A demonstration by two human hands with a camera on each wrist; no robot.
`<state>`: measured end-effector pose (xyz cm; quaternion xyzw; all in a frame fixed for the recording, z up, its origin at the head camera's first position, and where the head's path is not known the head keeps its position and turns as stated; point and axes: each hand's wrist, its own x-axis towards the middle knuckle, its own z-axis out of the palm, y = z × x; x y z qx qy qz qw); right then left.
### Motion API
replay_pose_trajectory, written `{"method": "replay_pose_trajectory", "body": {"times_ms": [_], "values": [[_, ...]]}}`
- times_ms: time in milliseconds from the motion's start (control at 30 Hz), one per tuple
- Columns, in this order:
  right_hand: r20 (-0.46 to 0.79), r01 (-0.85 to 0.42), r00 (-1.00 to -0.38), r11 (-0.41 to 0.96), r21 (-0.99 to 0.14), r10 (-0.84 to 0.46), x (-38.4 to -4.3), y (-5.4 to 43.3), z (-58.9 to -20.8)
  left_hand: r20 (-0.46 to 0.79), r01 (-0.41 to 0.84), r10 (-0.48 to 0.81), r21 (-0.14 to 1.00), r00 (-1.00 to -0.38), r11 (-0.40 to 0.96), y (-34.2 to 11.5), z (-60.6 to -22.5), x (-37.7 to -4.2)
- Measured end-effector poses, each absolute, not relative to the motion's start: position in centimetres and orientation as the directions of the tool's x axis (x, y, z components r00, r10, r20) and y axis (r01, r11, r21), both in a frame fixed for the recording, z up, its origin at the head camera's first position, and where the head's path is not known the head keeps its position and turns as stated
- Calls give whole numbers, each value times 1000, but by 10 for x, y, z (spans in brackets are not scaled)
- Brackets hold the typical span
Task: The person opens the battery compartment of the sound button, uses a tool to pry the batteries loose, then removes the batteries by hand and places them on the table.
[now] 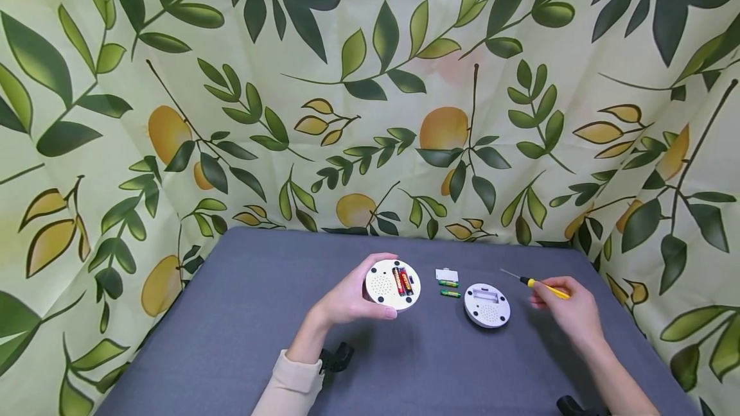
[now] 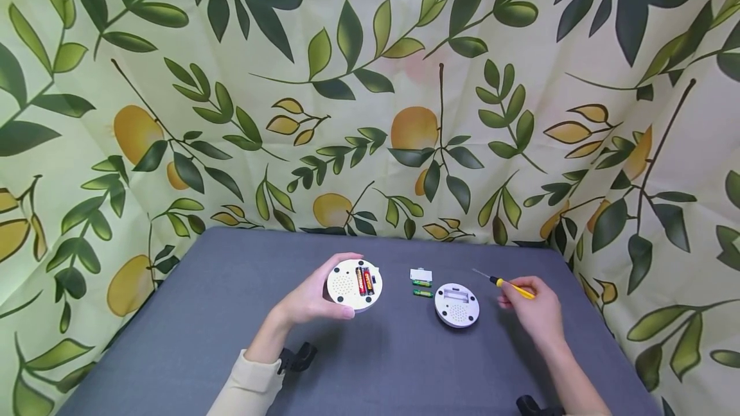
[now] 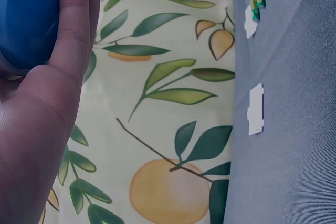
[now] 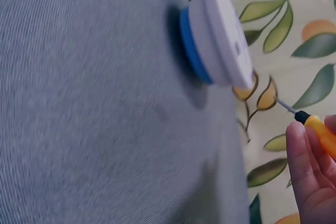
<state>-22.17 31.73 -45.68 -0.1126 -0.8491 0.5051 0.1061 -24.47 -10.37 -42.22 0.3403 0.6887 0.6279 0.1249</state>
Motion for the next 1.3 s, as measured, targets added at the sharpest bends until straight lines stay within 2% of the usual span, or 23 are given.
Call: {"method": "replay_pose_trajectory", "body": {"times_ms": [267, 567, 933, 1300], "values": [[33, 162, -923, 467, -870, 383, -230, 332, -475, 264, 326, 614, 945, -744, -12, -104, -423, -244], [54, 245, -890, 574, -781, 452, -233, 342, -486, 258, 326, 612, 945, -748, -1, -105, -422, -241], [152, 227, -901, 741, -632, 406, -238, 347, -498, 255, 315, 619, 949, -743, -12, -104, -423, -241], [147, 250, -901, 764, -595, 409, -239, 348, -502, 256, 312, 627, 950, -735, -21, -104, -423, -243]]}}
